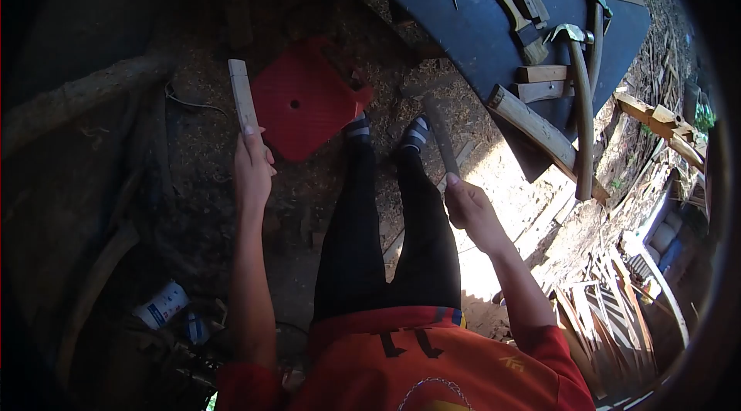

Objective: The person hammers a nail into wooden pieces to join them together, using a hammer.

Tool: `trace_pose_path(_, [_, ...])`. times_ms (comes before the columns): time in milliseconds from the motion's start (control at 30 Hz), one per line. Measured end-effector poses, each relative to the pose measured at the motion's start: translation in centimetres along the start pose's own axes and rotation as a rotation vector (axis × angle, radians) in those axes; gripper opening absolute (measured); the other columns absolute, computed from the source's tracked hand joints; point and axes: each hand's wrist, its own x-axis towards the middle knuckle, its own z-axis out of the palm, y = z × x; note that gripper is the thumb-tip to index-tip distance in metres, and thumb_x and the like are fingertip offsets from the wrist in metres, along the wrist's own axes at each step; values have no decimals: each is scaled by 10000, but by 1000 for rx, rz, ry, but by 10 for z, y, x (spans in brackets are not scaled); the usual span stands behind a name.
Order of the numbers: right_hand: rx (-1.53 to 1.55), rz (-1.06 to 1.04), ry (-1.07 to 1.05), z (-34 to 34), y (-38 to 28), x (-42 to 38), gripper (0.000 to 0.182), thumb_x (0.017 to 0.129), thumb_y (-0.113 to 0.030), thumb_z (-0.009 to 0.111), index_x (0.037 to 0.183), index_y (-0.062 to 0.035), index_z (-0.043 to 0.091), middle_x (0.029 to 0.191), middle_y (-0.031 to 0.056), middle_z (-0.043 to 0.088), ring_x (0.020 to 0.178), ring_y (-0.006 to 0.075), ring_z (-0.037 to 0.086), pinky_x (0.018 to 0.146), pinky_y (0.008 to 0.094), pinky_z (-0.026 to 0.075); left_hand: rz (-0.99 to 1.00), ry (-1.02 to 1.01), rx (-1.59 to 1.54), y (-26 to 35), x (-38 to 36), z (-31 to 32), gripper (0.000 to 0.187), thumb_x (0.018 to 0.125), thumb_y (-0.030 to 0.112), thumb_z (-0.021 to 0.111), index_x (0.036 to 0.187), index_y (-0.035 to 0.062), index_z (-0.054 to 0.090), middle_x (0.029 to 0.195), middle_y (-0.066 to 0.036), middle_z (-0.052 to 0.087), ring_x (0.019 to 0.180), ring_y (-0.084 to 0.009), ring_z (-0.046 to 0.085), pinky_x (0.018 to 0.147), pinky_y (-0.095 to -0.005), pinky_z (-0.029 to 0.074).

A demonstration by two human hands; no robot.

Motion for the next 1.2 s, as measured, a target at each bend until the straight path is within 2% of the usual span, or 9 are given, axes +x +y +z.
trace_pose_path(133, [19, 18, -114, 42, -1, -8, 516, 1137, -541, 443, 796, -154, 458, 673, -92, 374, 575, 38, 347, 521, 246, 286, -58, -112, -272, -3, -24, 16, 632, 1148, 562, 293, 1300, 28, 595, 753, -8, 533, 643, -99, 535, 577, -282, 487])
trace_pose_path(367, [157, -135, -114, 43, -51, -10, 485, 1146, -476, 473, 842, -99, 501, 678, -62, 423, 597, 51, 387, 555, 258, 326, 244, -251, -410, 76, -34, 52, 639, 1151, 524, 274, 1392, 20, 584, 914, -45, 591, 710, -125, 585, 599, -289, 540])
trace_pose_path(600, [-185, -490, 395, 54, -41, 23, 338, 1157, -338, 464, 1234, -25, 567, 852, 134, 621, 776, 245, 617, 752, 387, 491, 582, -289, -189, 191, -16, 91, 435, 1141, 384, 452, 1273, -6, 595, 875, -119, 711, 793, -234, 713, 724, -420, 550])
trace_pose_path(700, [-129, -508, 458, 58, -43, 24, 339, 1158, -331, 460, 1238, -19, 567, 839, 135, 617, 772, 245, 615, 758, 380, 484, 704, -350, -80, 242, 0, 106, 455, 1141, 402, 450, 1295, -2, 594, 917, -158, 714, 825, -304, 712, 770, -458, 548])
trace_pose_path(800, [-93, -552, 501, 59, -50, 17, 332, 1159, -314, 450, 1241, -14, 566, 833, 144, 609, 779, 250, 615, 770, 383, 479, 874, -256, 101, 269, 19, 123, 469, 1149, 387, 453, 1344, -13, 601, 1025, -152, 721, 943, -264, 702, 827, -403, 535])
trace_pose_path(900, [-86, -531, 509, 54, -69, 6, 323, 1157, -303, 448, 1234, -9, 559, 832, 147, 598, 778, 253, 610, 765, 385, 473, 1205, 192, 279, 263, 14, 130, 484, 1147, 393, 453, 1385, -3, 597, 1210, -172, 694, 1132, -325, 652, 964, -409, 501])
trace_pose_path(933, [-91, -565, 507, 52, -75, 4, 319, 1155, -298, 452, 1236, -8, 556, 840, 154, 603, 777, 273, 621, 757, 394, 476, 1056, -6, 160, 263, -3, 125, 529, 1147, 424, 447, 1401, -25, 563, 1265, -202, 643, 1160, -365, 632, 1059, -481, 458])
trace_pose_path(1100, [-102, -558, 393, 43, -87, -1, 280, 1124, -266, 516, 1254, -21, 551, 875, 186, 625, 796, 382, 669, 719, 436, 504, 402, -816, -534, 239, -59, 142, 473, 1157, 410, 459, 1371, 0, 559, 1124, -98, 678, 1089, -151, 611, 1004, -358, 481])
trace_pose_path(1200, [-630, -781, 410, 26, -93, -15, 256, 1076, -237, 596, 1236, -36, 586, 885, 179, 626, 822, 409, 682, 703, 455, 519, 353, -785, -610, 237, -65, 147, 410, 1173, 365, 422, 1323, 7, 557, 903, -29, 591, 861, -96, 591, 832, -285, 506])
